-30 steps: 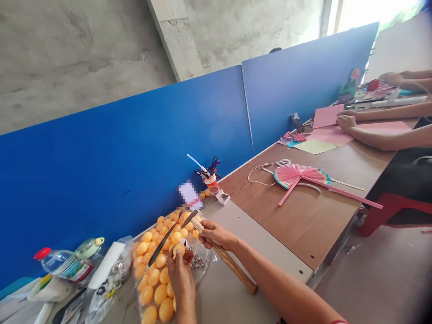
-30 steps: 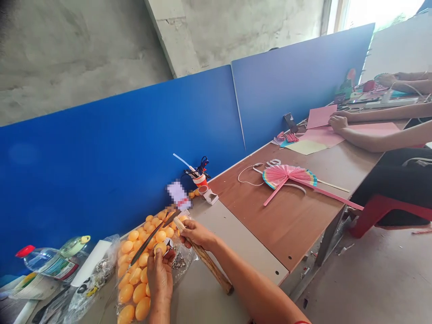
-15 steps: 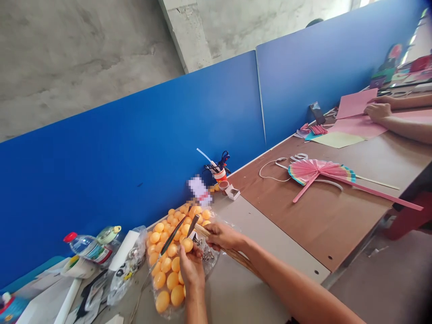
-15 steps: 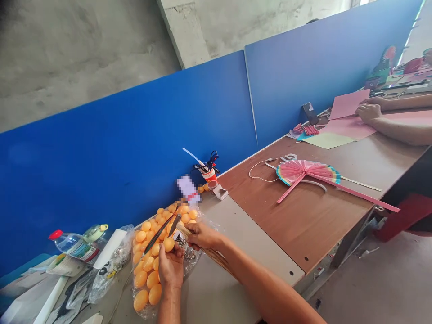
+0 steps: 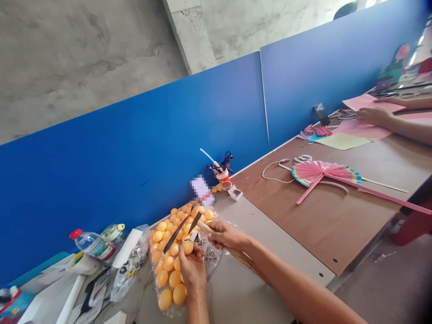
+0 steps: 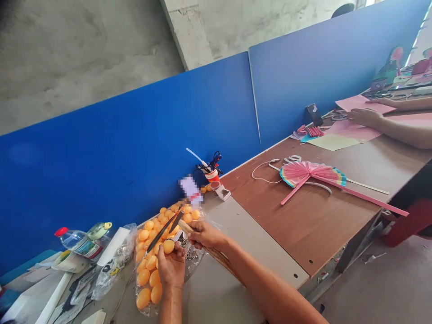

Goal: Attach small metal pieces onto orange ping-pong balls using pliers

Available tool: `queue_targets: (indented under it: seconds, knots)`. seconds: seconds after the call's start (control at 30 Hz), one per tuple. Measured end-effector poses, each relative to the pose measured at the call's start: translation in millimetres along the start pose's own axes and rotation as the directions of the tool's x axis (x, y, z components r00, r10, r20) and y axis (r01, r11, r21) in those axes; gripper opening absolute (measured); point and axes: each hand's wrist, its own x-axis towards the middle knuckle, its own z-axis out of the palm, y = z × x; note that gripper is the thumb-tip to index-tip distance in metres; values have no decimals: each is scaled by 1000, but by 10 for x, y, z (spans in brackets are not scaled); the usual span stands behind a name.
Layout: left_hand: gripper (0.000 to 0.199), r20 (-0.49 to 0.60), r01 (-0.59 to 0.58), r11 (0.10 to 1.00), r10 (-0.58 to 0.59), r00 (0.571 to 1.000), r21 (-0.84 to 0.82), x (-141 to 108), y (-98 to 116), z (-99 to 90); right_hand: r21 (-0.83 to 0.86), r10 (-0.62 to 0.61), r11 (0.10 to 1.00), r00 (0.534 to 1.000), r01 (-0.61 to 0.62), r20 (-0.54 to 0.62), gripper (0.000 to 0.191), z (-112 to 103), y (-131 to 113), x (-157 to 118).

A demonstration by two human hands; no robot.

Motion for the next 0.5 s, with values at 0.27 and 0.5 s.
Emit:
queue_targets:
  seconds: [0.27, 0.5]
  knots:
    - [34, 9, 5, 1000, -5, 1000, 8, 5, -23, -14, -33, 38, 999, 999, -38, 13, 15, 7, 26, 14]
    - [34, 60, 47, 996, -42, 997, -74, 25, -51, -71, -44, 49, 998, 994, -45, 93, 17, -3, 120, 51]
